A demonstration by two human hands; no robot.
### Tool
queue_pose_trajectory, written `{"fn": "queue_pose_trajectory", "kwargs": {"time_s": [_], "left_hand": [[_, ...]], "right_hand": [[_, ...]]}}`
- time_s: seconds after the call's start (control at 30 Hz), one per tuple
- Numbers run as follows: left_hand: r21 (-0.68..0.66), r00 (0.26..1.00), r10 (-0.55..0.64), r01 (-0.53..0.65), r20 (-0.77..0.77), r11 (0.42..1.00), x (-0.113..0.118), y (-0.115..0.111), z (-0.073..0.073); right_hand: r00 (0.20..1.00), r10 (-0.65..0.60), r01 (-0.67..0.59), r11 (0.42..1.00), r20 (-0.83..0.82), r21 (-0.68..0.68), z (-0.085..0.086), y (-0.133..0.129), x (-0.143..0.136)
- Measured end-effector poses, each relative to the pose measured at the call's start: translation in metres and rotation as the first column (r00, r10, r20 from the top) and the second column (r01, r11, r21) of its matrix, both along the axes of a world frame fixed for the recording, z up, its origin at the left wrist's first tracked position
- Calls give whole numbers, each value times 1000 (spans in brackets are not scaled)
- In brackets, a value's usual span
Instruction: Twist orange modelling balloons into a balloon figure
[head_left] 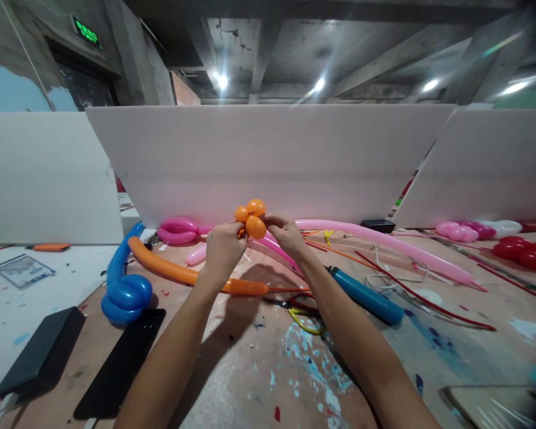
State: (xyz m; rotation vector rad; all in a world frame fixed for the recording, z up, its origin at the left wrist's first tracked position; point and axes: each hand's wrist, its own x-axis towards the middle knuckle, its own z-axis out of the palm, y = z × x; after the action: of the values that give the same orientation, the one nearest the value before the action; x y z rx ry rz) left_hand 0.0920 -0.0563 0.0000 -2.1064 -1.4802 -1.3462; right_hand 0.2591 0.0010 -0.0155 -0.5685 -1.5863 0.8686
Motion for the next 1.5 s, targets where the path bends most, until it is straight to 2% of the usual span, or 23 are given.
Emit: {"fn": "queue_pose_trajectory", "kwargs": {"time_s": [0.07, 0.2, 0.33, 0.47, 0.57, 0.73, 0.83, 0.97, 1.03, 1.13, 1.2, 1.23, 1.3, 1.4, 1.5], "left_hand": [[-16, 1000, 2, -1, 30, 1000, -2, 4, -2], [-22, 980, -78, 83, 182, 996, -5, 7, -2], [-67, 967, -135, 153, 214, 986, -6, 5, 1], [-211, 923, -320, 363, 212, 908, -7, 2, 6], [-252, 884, -406, 458, 232, 853, -10, 0, 10], [-290, 872, -431, 485, 232, 825, -12, -3, 12], [-263, 861, -413, 489, 297, 832, -8, -2, 9], [-223, 812, -446, 547, 377, 807, -4, -2, 6], [-232, 863, -390, 471, 320, 851, -5, -3, 7], [-206, 974, -123, 161, 188, 965, -6, -8, 11], [-149, 992, 15, 4, 125, 989, -7, -10, 14], [-121, 996, 33, -22, 87, 992, -9, -11, 15], [-104, 1000, -6, 4, -23, 995, -11, -14, 16], [-162, 984, -72, 45, -163, 986, -15, -18, 18], [-162, 973, -17, -21, -232, 987, -14, -23, 19]], "right_hand": [[1000, -3, 3, 1000, 12, 7, -1, 2, -1], [996, -38, 36, 999, 80, 25, 0, 0, -1], [979, -98, 84, 993, 177, 84, 2, -6, 0], [933, -218, 178, 971, 286, 160, 3, -10, 0], [903, -265, 196, 955, 339, 225, 3, -10, 0], [882, -288, 189, 941, 372, 281, 2, -10, 2], [872, -271, 148, 940, 407, 309, 2, -9, 5], [827, -359, 180, 898, 434, 401, 3, -10, 7], [809, -428, 235, 864, 403, 446, 3, -12, 5], [766, -509, 282, 815, 392, 507, 1, -14, -1], [731, -540, 278, 794, 417, 541, -1, -16, -4], [719, -546, 269, 789, 430, 552, -1, -16, -5], [704, -539, 231, 790, 463, 568, -1, -19, -5], [709, -481, 142, 814, 516, 563, 3, -25, -3], [755, -412, 96, 839, 511, 535, 7, -34, -5]]}}
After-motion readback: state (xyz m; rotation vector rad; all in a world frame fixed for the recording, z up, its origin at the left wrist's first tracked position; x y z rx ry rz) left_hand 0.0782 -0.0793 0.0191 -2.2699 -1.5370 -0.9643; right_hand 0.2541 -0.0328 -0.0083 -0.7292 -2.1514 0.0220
